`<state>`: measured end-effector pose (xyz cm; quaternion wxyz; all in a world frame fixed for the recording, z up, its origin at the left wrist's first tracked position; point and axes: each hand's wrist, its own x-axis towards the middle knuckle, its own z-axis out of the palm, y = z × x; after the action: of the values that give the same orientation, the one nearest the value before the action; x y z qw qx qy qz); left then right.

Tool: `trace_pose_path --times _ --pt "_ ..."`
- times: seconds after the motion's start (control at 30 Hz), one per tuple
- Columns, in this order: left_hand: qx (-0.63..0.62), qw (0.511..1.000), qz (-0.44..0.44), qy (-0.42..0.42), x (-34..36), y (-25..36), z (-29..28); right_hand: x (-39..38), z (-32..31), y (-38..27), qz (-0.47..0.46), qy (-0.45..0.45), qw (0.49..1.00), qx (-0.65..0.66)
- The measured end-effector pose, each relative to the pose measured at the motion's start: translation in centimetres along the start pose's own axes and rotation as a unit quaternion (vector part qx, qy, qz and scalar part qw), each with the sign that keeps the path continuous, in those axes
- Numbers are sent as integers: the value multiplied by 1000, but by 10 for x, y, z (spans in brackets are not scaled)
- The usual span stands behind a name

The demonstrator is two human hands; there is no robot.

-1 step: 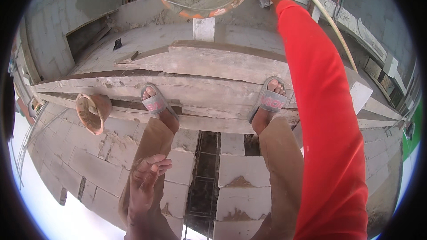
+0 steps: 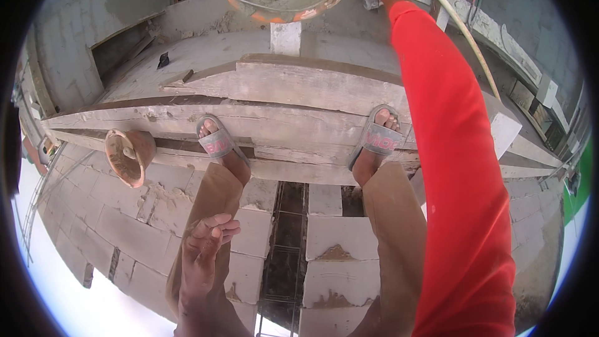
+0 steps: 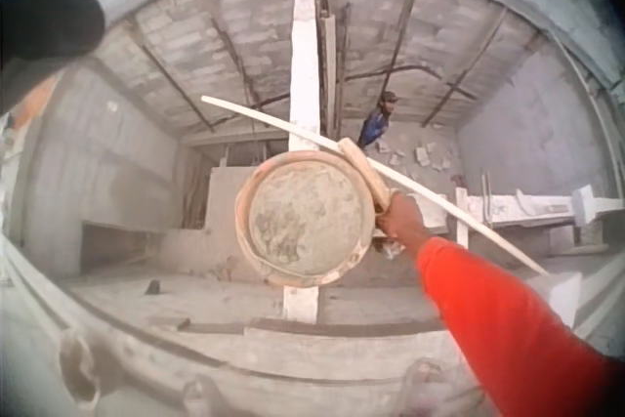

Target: The person measures and cuts a white tile on a rooftop, then applies mortar and places the tile onto a wall. The person uses a tape measure, hand saw, and trowel to complete the task.

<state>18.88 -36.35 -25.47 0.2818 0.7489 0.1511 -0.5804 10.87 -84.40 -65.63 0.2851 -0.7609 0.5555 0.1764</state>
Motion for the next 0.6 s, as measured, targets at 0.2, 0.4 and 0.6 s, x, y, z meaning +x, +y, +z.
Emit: trace_pose_path --times 0.2,0.4,0.6 --pt "-43 999 -8 -11 7 -5 -1 -111 15 32 91 159 974 134" --pt "-33 998 -46 -33 25 -31 2 -268 78 34 150 9 978 147" --pt "-8 999 -41 -21 38 -80 -21 -363 114 31 177 -119 968 134"
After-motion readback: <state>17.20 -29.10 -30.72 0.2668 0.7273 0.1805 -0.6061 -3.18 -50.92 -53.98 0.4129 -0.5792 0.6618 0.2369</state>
